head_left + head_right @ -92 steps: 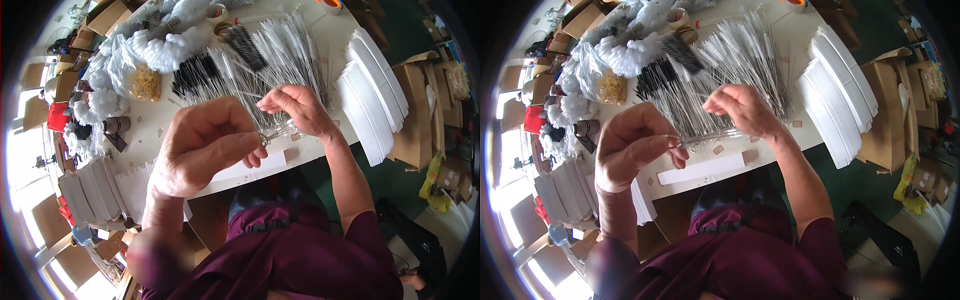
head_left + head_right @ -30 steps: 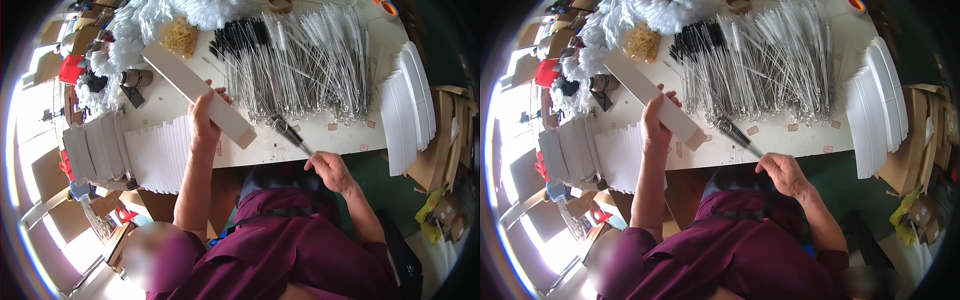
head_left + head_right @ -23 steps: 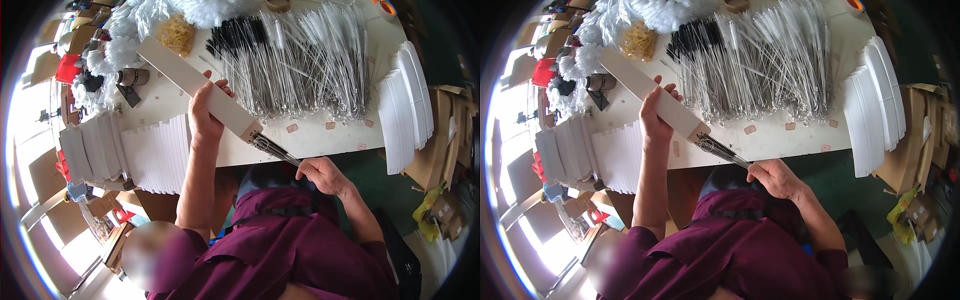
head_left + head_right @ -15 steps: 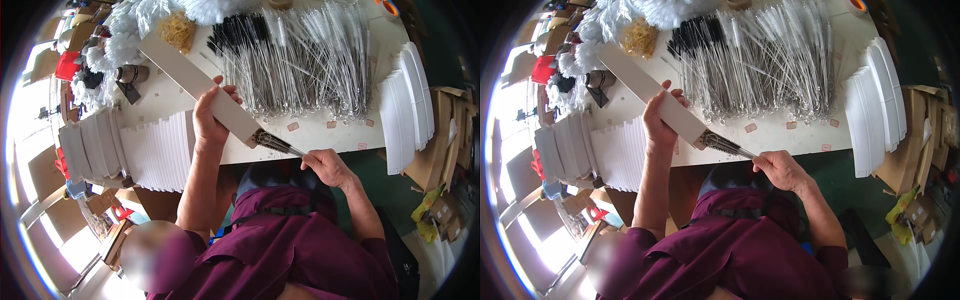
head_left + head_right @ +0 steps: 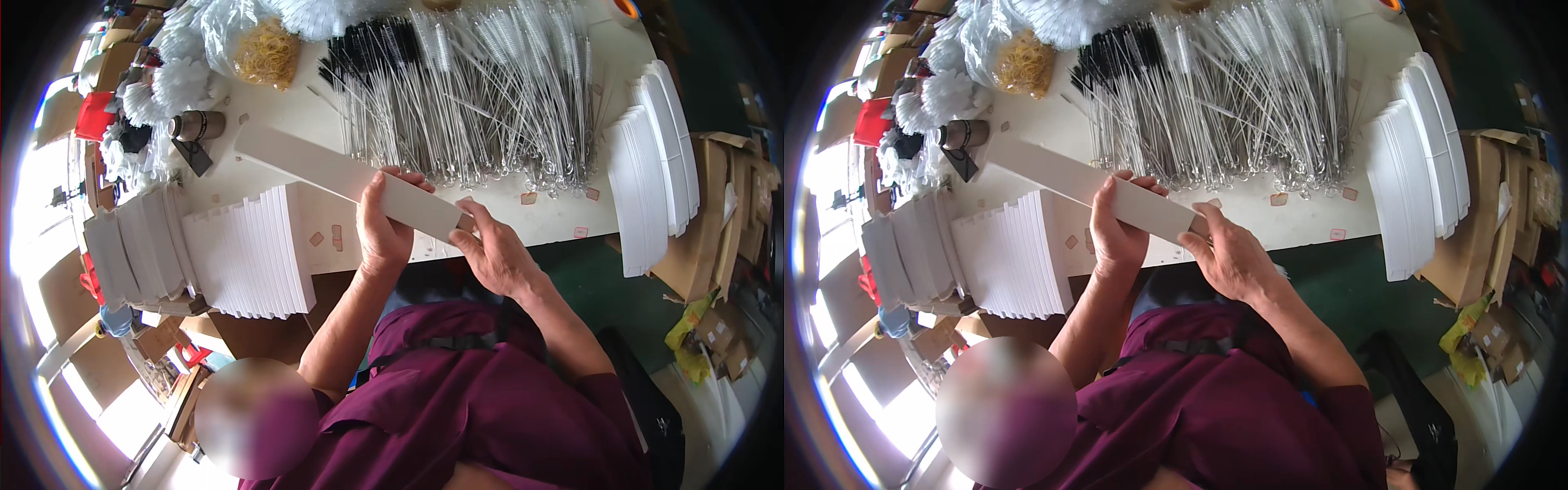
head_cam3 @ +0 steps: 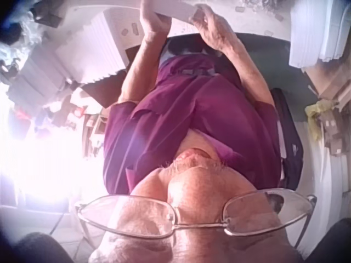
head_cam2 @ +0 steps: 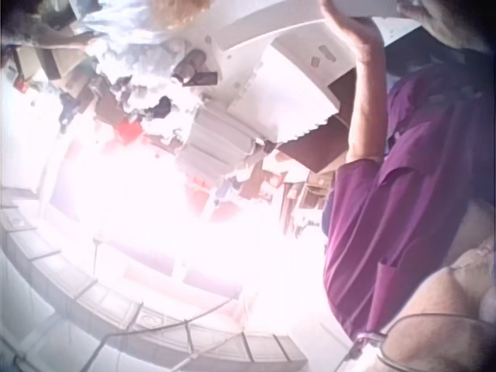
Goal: Packing long white industrial brushes into rectangular boxes and stacking them.
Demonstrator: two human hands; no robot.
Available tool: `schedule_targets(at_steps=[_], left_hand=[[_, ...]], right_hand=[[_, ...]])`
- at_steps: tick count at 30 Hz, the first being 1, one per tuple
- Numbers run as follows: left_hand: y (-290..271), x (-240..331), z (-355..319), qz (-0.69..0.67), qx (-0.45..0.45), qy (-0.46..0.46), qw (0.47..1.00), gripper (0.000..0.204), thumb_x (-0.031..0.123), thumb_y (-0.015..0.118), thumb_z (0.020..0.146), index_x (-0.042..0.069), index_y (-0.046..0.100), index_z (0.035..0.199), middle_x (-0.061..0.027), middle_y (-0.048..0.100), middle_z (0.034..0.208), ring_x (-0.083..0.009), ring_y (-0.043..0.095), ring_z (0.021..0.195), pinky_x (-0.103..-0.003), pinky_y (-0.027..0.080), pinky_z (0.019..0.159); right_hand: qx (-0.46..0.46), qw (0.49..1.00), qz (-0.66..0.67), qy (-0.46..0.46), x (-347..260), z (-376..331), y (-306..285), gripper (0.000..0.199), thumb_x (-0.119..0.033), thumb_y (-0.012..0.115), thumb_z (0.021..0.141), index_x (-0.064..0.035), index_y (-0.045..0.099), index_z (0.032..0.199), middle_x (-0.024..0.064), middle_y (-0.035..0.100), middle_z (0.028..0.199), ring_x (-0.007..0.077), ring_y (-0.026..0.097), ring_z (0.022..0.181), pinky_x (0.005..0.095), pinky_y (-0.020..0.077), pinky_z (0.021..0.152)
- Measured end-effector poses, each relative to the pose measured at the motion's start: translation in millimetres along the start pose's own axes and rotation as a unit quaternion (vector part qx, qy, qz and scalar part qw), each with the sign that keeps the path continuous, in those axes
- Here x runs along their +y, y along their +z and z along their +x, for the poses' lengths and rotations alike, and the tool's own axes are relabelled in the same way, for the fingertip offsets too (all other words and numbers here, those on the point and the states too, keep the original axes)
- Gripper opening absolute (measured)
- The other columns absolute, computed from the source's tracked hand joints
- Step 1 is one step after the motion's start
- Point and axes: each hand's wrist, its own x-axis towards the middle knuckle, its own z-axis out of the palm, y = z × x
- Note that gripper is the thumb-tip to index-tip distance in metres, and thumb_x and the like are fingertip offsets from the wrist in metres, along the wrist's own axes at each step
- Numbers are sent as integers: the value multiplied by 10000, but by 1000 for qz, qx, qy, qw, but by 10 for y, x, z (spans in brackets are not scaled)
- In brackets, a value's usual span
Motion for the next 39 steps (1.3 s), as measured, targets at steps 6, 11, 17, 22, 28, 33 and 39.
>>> schedule_targets(at_steps=[6,11,17,22,28,33,39], left_hand=[[-90,-86,-190,26,14,-72,997,547,467,523,1023,-26,540,1260,-217,675,1083,-328,659,1048,-476,494,995],[-344,31,-544,309,-133,-220,916,410,324,631,1003,-44,624,1182,-143,712,972,-220,698,911,-346,561,841],[43,525,-672,748,-296,309,508,649,162,815,747,14,555,1323,-208,573,1319,-417,552,1221,-519,469,1019],[3,378,-253,796,-346,204,453,624,171,822,680,18,556,1224,-167,612,1095,-370,615,1043,-482,507,915],[-205,229,-244,768,-349,190,503,439,181,791,672,41,577,1029,-122,621,864,-337,675,790,-454,556,657],[-343,213,-305,763,-259,214,552,388,171,772,699,50,537,983,-140,616,844,-362,670,773,-484,553,660],[-288,60,-276,764,-249,230,549,394,157,783,706,35,582,1022,-141,636,835,-355,678,729,-468,561,611]], right_hand=[[-36,997,6,65,104,196,-2,437,-409,610,1021,24,612,968,251,688,816,432,693,777,484,523,654],[-51,996,-54,43,61,189,-140,439,-395,632,1010,6,591,838,202,667,723,398,679,678,458,508,586],[-65,984,-159,-49,87,163,-296,437,-398,647,989,-14,594,788,182,673,735,372,685,678,454,516,573],[-112,967,-204,-100,-11,184,-219,391,-371,662,967,-24,618,794,179,685,766,362,699,715,455,539,608],[-23,962,-233,-142,-8,279,-258,315,-320,677,951,-35,631,823,161,663,798,363,677,752,465,530,690],[88,943,-298,-119,79,380,-649,376,-345,645,988,-41,595,772,142,634,756,346,633,712,471,491,661],[130,969,-204,-53,136,304,-334,263,-217,612,1022,-16,635,853,163,638,732,381,643,654,460,494,589]])
